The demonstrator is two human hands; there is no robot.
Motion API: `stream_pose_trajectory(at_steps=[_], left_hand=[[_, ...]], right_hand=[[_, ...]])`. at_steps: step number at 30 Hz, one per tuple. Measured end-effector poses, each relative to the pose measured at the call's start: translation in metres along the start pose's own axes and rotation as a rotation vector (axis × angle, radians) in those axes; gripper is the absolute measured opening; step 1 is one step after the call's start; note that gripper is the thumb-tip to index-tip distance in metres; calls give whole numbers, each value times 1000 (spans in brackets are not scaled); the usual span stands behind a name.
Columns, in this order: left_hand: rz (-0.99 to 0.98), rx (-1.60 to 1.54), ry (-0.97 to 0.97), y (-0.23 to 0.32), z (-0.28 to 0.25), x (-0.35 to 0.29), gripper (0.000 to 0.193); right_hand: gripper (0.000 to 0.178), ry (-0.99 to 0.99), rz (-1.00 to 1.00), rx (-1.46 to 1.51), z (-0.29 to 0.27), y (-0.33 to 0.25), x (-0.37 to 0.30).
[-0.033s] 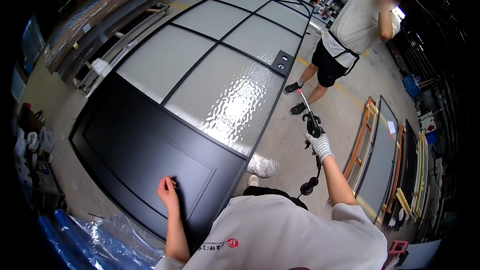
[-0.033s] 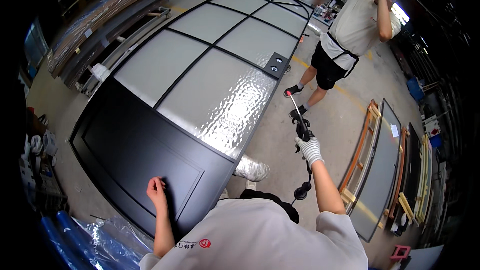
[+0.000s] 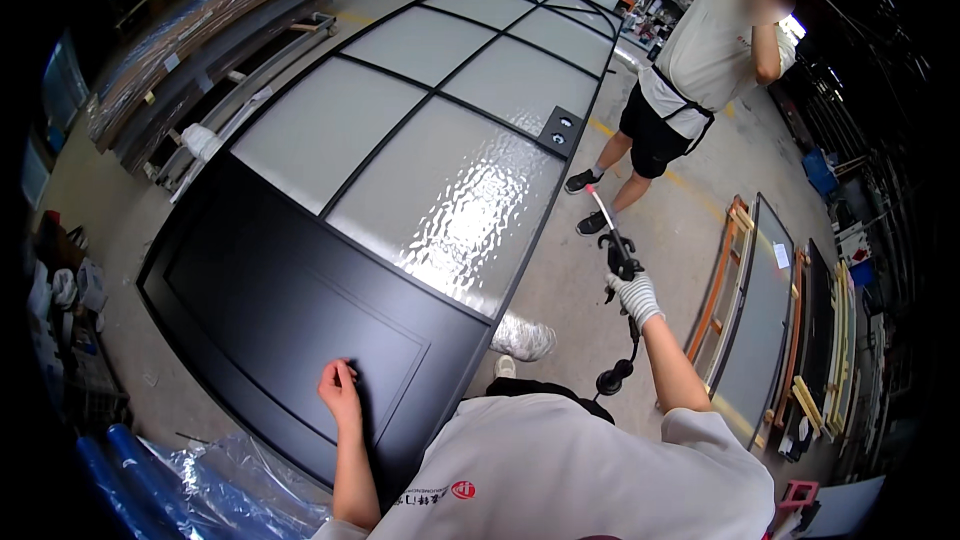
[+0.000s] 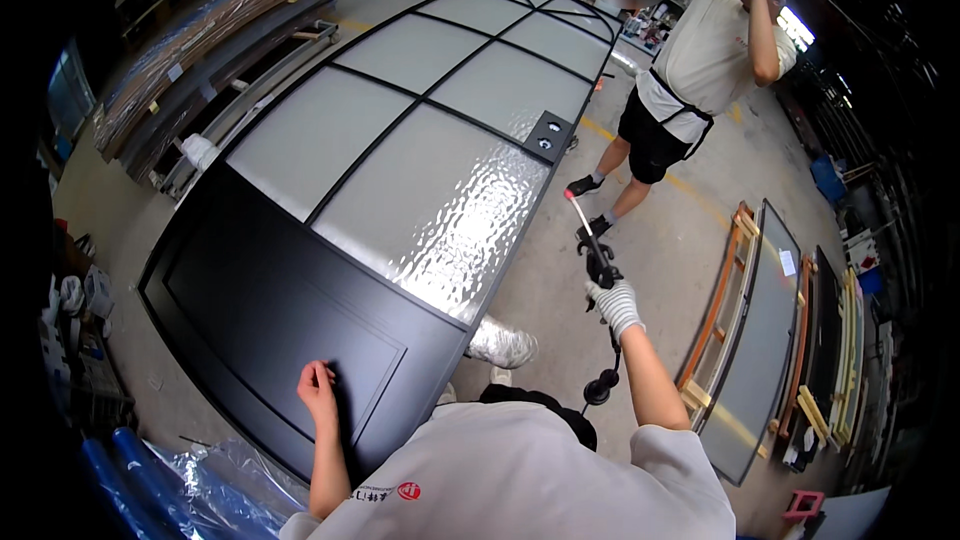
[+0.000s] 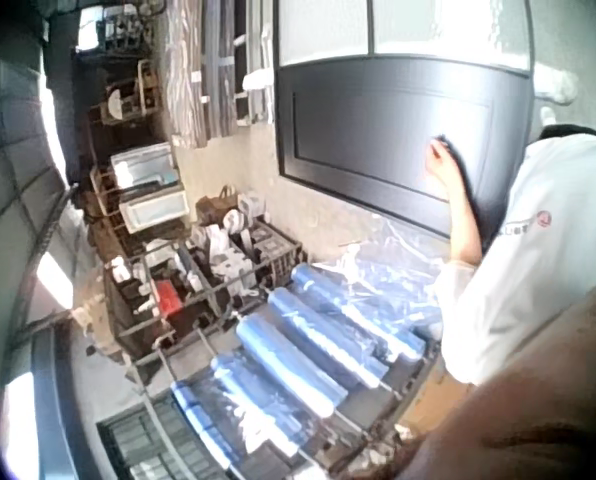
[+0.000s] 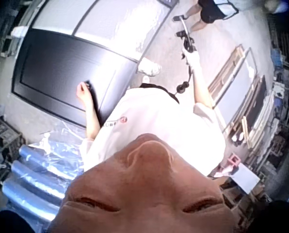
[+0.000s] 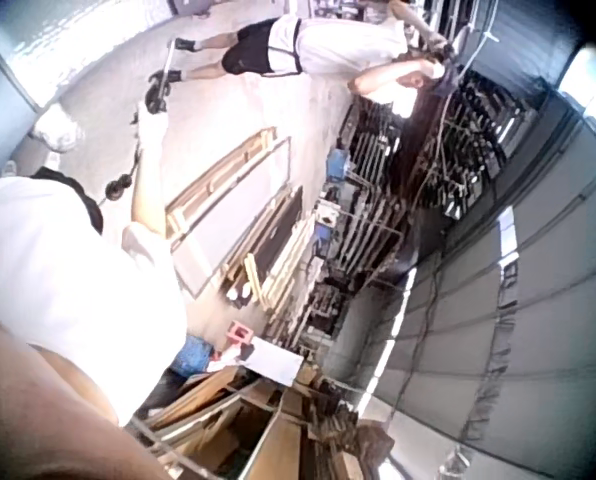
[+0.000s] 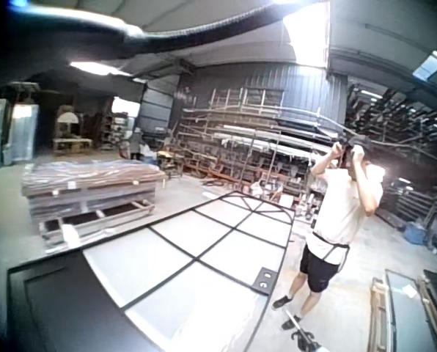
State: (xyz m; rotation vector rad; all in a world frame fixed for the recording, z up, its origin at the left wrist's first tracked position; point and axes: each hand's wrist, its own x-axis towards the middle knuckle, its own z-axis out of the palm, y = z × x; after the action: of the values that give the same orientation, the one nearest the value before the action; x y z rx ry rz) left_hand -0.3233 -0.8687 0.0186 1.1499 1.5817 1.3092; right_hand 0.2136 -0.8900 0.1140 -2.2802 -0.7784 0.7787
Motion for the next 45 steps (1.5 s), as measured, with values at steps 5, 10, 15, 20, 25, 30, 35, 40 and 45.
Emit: stream_pose_trajectory(at_steps=[5,10,15,20,25,30,35,40,45], left_hand=[[193,217,-164,12,22,-9,20],[153,255,-154,12,18,-3,19],[173,273,-82,14,4,0,18],[259,394,47,7,-14,6,12],[257,707,184,-5,-31,11,38],[163,872,136,-1,-37,-7,60],[148,813,138,-6,-45,-22,62],[134,786,175,-8,-54,-24,60],[157,786,181,0,-62,-22,59]], right_hand=[[53,-420,-98,-274,32,-13,-45],[47,-799,-213,-396,65,-26,-87],[37,-687,-542,-184,94,1,-92],[36,-484,-234,-179,74,-62,-58],[25,-540,-299,-14,89,-99,-56],[25,-641,-364,-106,147,-133,-71],[39,-681,-610,-252,202,-136,-87],[41,-664,-648,-343,216,-137,-99],[29,-624,-453,-228,203,-155,-95]])
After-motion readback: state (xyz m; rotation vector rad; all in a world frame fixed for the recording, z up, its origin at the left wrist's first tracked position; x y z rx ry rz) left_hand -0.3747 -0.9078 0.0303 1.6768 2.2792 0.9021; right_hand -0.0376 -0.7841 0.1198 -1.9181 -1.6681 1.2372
